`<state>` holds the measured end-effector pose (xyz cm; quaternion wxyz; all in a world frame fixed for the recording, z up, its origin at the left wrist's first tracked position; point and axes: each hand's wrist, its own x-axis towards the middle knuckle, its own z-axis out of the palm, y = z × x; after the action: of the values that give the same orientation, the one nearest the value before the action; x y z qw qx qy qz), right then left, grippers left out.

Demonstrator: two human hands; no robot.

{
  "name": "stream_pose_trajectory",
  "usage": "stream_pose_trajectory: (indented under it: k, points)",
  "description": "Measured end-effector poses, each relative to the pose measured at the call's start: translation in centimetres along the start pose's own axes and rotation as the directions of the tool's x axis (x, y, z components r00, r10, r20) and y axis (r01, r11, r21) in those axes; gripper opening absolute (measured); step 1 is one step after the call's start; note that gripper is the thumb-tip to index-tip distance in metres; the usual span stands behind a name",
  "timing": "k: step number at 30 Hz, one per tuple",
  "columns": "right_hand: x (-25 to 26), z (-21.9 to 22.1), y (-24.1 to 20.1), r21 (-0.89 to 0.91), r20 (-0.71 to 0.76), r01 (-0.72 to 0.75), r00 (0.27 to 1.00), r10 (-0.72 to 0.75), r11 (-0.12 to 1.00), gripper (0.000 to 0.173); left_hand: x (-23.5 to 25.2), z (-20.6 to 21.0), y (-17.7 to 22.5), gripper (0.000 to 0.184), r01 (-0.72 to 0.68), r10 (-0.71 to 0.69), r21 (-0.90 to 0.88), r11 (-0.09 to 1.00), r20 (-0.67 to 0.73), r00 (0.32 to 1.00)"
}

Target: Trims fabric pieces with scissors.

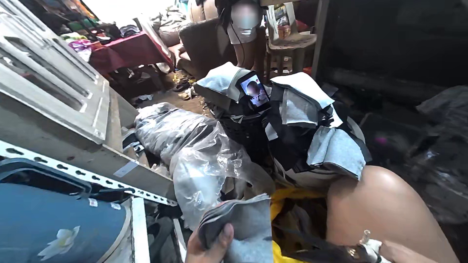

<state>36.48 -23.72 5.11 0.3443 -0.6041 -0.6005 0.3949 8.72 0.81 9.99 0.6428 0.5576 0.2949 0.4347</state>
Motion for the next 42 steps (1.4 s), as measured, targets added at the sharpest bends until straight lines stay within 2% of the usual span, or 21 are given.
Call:
stream_pose_trajectory:
  k: [3,7,10,13,15,17,19,24,30,34,36,39,42]
  points:
    - [-0.9,-1.6,-0.3,-0.06,0.075,-0.048,0.996,0.053,0.997,0.09,0.7,2.2,0.6,0.033,0.112,-0.112,-0.078,0.991,0.005,0.994]
    - [-1.5,-2.0,-1.3,-0.053,0.097,-0.103,0.989,0.108,0.993,0.086,0.8,3.7,0.9,0.032,0.191,-0.192,-0.135,0.972,0.004,0.981]
    - [-1.6,-1.9,-1.3,-0.054,0.073,-0.11,0.991,0.114,0.992,0.083,0.6,3.8,0.8,0.033,0.163,-0.171,-0.205,0.965,-0.018,0.985]
    - [-1.6,-1.8,-0.8,-0.058,0.069,-0.107,0.991,0.111,0.993,0.083,0.6,2.8,0.6,0.024,0.124,-0.124,-0.276,0.953,0.021,0.992]
    - [-1.5,-1.8,-1.0,-0.055,0.074,-0.11,0.991,0.114,0.992,0.084,0.6,2.6,0.6,0.02,0.125,-0.117,-0.265,0.956,0.046,0.992]
    - [-1.2,-2.0,-1.2,-0.054,0.073,-0.115,0.99,0.119,0.992,0.084,0.4,3.0,0.7,0.028,0.152,-0.14,-0.225,0.962,0.071,0.988]
    - [-0.9,-2.2,-1.5,-0.056,0.076,-0.128,0.988,0.132,0.99,0.085,0.2,3.4,0.6,0.032,0.188,-0.168,-0.191,0.963,0.112,0.979]
    - [-0.5,-2.7,-2.1,-0.066,0.064,-0.116,0.991,0.12,0.991,0.081,0.3,3.0,-1.0,0.023,0.237,-0.179,-0.154,0.959,0.319,0.931]
    - [-0.4,-2.6,-2.3,-0.096,-0.009,-0.146,0.989,0.146,0.985,0.069,0.0,4.5,-0.3,0.031,0.246,-0.232,-0.052,0.968,0.195,0.953]
    - [-1.0,-2.1,-2.1,-0.134,-0.105,-0.115,0.989,0.101,0.984,0.044,0.0,4.7,-0.6,0.027,0.219,-0.21,-0.055,0.974,0.134,0.968]
    - [-1.3,-1.9,-2.1,-0.169,-0.138,-0.1,0.987,0.077,0.98,0.037,0.1,4.7,-0.6,0.025,0.199,-0.192,-0.039,0.979,0.13,0.973]
    - [-1.6,-1.9,-2.2,-0.167,-0.14,-0.104,0.987,0.081,0.98,0.036,0.1,4.9,-0.8,0.026,0.187,-0.179,-0.048,0.981,0.138,0.974]
    - [-1.6,-2.2,-2.0,-0.171,-0.116,-0.107,0.989,0.088,0.979,0.045,-0.1,5.0,-0.9,0.027,0.185,-0.174,-0.058,0.981,0.156,0.972]
